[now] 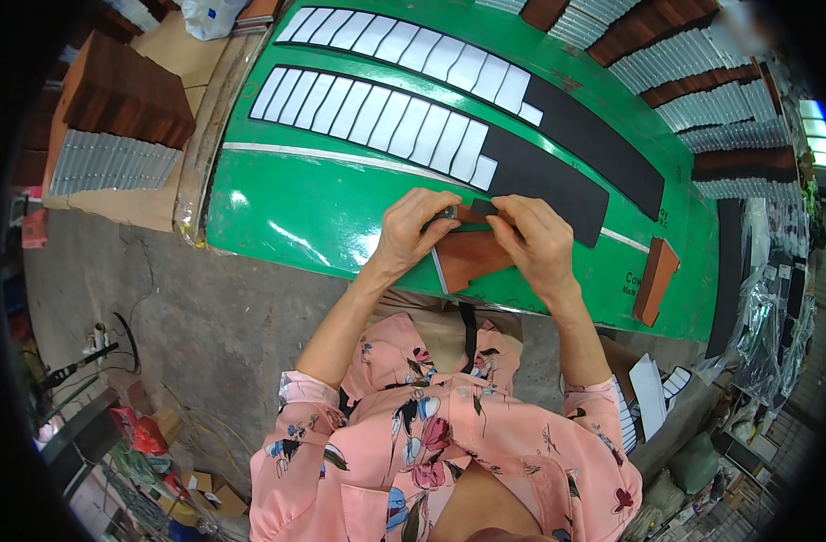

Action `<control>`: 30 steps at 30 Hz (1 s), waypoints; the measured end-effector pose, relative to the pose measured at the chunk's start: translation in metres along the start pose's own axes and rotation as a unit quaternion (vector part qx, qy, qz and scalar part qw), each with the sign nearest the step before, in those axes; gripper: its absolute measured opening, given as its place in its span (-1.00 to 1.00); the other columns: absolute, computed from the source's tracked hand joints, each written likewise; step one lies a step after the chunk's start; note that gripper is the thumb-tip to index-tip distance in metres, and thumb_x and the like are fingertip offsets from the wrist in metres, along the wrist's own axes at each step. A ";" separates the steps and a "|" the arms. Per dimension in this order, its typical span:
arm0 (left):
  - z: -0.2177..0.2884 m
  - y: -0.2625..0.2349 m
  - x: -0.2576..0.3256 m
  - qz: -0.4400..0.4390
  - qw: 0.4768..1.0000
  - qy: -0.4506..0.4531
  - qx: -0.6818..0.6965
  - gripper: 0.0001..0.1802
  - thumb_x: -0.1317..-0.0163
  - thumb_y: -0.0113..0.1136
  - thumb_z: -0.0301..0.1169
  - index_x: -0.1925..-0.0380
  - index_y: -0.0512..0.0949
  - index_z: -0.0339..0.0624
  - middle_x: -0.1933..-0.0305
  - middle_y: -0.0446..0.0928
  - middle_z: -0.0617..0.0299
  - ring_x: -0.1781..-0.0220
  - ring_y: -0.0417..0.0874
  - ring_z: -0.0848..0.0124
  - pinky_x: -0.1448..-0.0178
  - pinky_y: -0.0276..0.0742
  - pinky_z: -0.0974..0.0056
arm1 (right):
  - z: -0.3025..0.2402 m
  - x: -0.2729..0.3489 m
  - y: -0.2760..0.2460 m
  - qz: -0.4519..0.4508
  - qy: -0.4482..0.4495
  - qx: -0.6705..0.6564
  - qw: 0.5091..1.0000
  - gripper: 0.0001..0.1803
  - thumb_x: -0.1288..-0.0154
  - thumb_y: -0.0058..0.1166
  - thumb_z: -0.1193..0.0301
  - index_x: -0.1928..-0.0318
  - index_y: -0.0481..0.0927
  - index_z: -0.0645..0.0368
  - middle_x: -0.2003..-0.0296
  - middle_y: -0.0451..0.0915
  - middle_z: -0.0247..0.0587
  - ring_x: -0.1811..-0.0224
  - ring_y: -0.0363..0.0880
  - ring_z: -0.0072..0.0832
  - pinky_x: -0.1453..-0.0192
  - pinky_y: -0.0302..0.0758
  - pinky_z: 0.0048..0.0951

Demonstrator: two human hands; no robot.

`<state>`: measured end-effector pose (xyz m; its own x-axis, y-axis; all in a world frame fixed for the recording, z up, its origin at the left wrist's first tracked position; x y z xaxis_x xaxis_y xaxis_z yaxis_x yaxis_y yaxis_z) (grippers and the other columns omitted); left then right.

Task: The person is assembling wooden and plastic furniture components by hand.

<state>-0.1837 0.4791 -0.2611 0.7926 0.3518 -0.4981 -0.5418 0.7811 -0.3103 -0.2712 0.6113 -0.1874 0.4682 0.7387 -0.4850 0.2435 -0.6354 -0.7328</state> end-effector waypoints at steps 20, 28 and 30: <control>-0.001 0.000 0.001 0.002 1.000 -0.009 0.000 -0.68 0.00 0.35 -0.47 0.19 0.57 -0.24 0.33 0.58 0.13 0.34 0.58 0.26 0.28 0.48 0.29 | 0.002 0.007 0.014 0.019 0.017 -0.030 0.999 -0.79 0.01 0.29 0.50 0.29 0.65 0.21 0.30 0.65 -0.26 0.34 0.60 -0.38 0.31 0.54 -0.44; -0.001 0.000 0.001 -0.002 1.000 -0.012 -0.003 -0.65 0.04 0.36 -0.49 0.19 0.54 -0.25 0.29 0.59 0.13 0.31 0.58 0.21 0.24 0.49 0.25 | 0.002 0.009 0.015 0.025 0.023 -0.024 0.999 -0.79 0.02 0.29 0.50 0.29 0.66 0.21 0.30 0.65 -0.26 0.35 0.60 -0.39 0.32 0.53 -0.44; -0.001 0.000 0.001 -0.002 1.000 -0.010 -0.005 -0.66 0.03 0.36 -0.48 0.20 0.55 -0.25 0.29 0.59 0.13 0.31 0.58 0.20 0.24 0.49 0.24 | 0.002 0.009 0.015 0.027 0.014 -0.024 0.999 -0.79 0.01 0.29 0.50 0.29 0.66 0.20 0.31 0.65 -0.26 0.35 0.60 -0.39 0.32 0.53 -0.44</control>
<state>-0.1831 0.4795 -0.2623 0.8002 0.3585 -0.4808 -0.5410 0.7775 -0.3206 -0.2648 0.6087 -0.2036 0.5062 0.6961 -0.5092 0.2567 -0.6852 -0.6816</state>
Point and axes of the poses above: each hand's wrist, its own x-axis away from the middle knuckle, its own y-axis out of the palm, z = x × y, the point moved 6 cm from there along -x, towards the middle knuckle
